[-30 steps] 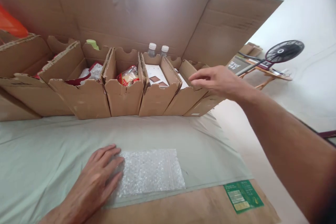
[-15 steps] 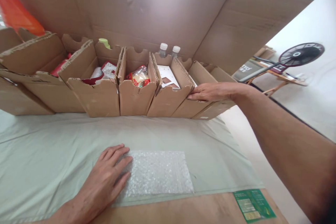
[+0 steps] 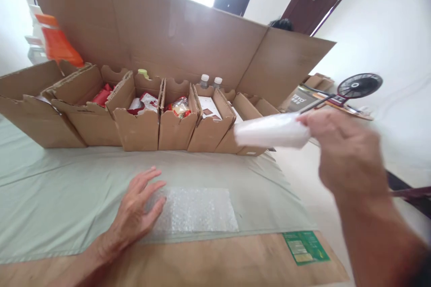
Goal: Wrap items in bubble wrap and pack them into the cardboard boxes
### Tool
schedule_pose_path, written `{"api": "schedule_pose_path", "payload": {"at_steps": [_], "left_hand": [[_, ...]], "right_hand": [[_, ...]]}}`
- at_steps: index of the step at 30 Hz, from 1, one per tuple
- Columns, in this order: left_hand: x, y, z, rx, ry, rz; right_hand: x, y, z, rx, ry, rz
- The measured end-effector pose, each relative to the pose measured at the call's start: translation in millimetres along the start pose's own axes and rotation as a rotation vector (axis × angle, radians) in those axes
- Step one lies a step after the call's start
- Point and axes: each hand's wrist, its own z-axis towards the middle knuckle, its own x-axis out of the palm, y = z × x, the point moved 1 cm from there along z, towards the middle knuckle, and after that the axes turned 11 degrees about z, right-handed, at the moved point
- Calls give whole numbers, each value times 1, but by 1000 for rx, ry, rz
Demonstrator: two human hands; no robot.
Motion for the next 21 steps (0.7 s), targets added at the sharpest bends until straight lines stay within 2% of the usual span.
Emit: {"api": "schedule_pose_path", "payload": {"at_steps": [2,4,6,9,11,13,15,17,19,21], "left_hand": [[-8,-12,0,-170,61,-179],[-14,-28,-5,-337,170,-414],[-17,-42,-11,-439,232,-687],[-19,-49,-21,-538,221,-1073],[-20,-46,-28,-621,203,-1203],[-20,-43,-34,-686,186,-1197],[-21,-43,-38,-702,169,-1133],[-22,-47,-39,-700,136,-1073],[-24,-51,-37,-723,76,-1013],[-27,-54,-34,-740,20,-908]], "right_hand": [[14,2,-47,97,86,303],[41,-1,-90,255,157,606],[71,-3,-126,432,165,845],[107,0,-165,687,141,1079],[122,5,-184,855,119,1180],[132,11,-201,992,136,1247],[136,18,-219,1044,245,1299],[135,25,-237,1033,433,1321],[129,29,-251,984,575,1233],[121,29,-257,870,573,1020]]}}
